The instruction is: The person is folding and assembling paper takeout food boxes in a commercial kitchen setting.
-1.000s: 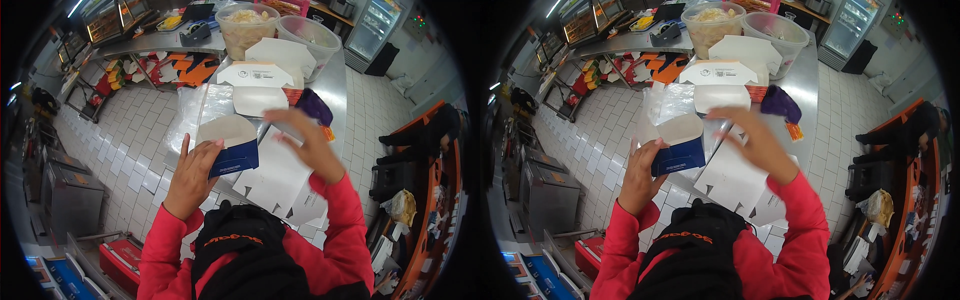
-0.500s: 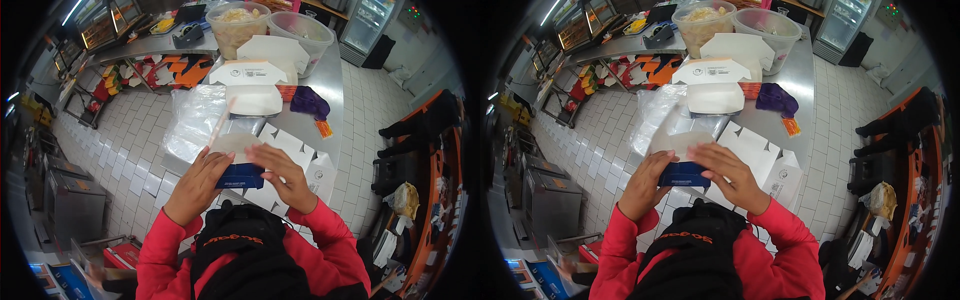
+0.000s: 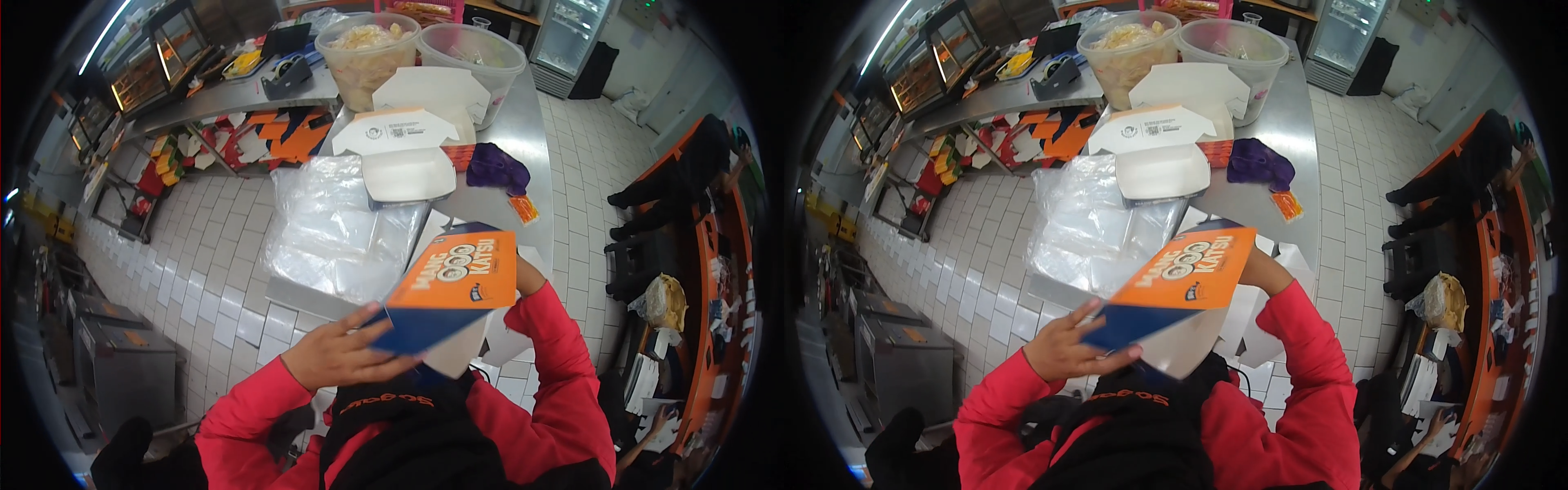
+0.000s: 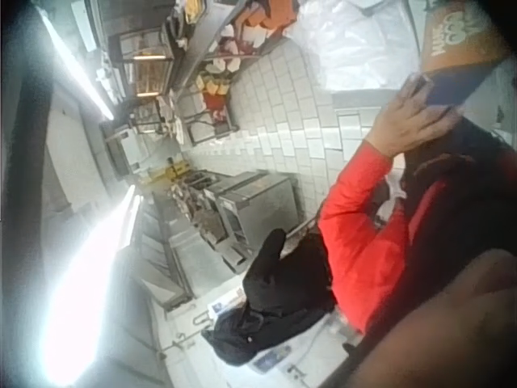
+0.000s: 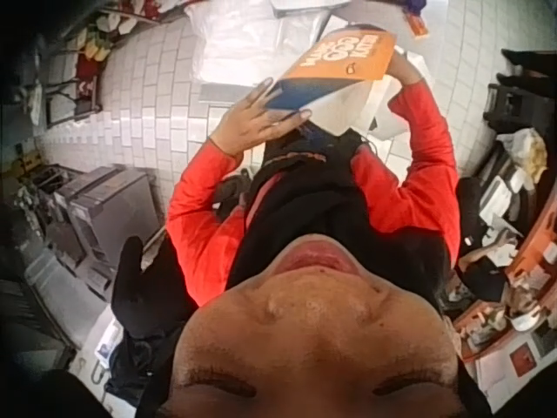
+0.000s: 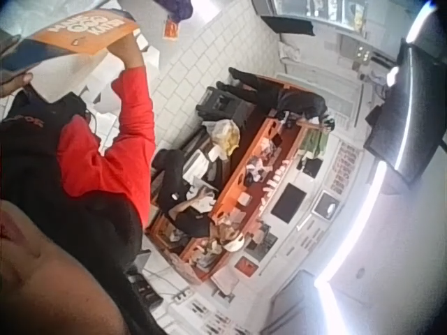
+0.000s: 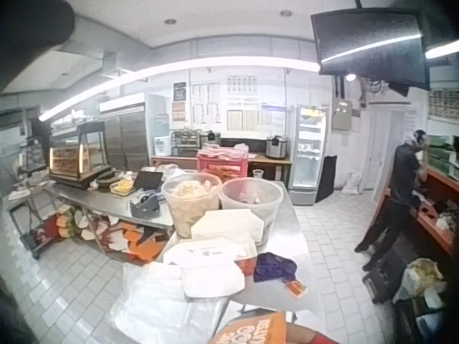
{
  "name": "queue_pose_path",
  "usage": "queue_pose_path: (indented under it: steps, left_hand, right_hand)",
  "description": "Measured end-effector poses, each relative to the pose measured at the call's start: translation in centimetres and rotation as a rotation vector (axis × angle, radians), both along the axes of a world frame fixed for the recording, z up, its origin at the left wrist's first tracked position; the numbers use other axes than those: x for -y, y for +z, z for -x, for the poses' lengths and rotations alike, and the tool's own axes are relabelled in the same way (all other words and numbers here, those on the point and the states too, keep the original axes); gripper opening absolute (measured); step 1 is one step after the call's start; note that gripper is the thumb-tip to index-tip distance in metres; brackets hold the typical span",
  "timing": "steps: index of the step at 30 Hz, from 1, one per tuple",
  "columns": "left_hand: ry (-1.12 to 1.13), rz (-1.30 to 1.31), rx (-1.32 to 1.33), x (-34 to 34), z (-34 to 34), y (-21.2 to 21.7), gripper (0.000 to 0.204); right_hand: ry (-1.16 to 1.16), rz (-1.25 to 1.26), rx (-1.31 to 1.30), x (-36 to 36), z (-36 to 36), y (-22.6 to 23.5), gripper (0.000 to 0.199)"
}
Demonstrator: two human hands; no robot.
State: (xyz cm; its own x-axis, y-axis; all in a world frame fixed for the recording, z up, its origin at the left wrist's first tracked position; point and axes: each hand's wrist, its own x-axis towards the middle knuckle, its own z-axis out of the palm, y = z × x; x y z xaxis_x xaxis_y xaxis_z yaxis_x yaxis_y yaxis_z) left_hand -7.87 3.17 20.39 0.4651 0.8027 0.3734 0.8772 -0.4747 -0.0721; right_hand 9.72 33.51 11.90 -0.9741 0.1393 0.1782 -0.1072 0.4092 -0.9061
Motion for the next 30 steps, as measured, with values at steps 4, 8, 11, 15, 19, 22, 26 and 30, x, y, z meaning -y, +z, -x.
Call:
queue_pose_path:
  steps: [4, 8, 11, 15, 19, 22, 26, 30]
  left_hand:
    - [0.334, -0.123, 0.356, -3.1, 5.5, -3.9, 0.051]
    - [0.397, -0.012, 0.616, -8.2, 11.3, -7.6, 0.051]
    - [0.346, 0.065, 0.476, -12.5, 14.2, -9.8, 0.047]
    - [0.223, 0.261, 0.14, -15.9, 17.0, -12.5, 0.038]
    - [0.154, 0.178, 0.12, -12.2, 18.4, -11.9, 0.024]
    - [0.122, 0.138, 0.32, -8.2, 19.4, -12.5, 0.027]
    - [0.208, 0.153, 0.328, -5.0, 19.7, -15.0, 0.016]
    - [0.244, 0.015, 0.5, -4.6, 18.0, -15.8, 0.016]
  right_hand:
    - [-0.514, -0.383, -0.054, -2.2, 0.2, -1.7, 0.032]
    - [-0.985, -0.384, -0.118, -5.5, 1.8, -2.2, 0.028]
    - [-1.142, -0.193, 0.222, -5.7, 6.6, -0.4, 0.031]
    - [-1.047, -0.181, -0.125, -5.7, 11.9, -2.7, 0.036]
    - [-0.939, -0.268, 0.009, -3.5, 14.8, -2.5, 0.036]
    - [-0.722, -0.366, 0.307, -2.0, 16.2, -1.6, 0.037]
    - [-0.697, -0.667, 0.177, -0.5, 17.3, -2.6, 0.035]
    - [-0.855, -0.72, 0.269, -0.4, 17.7, -2.8, 0.03]
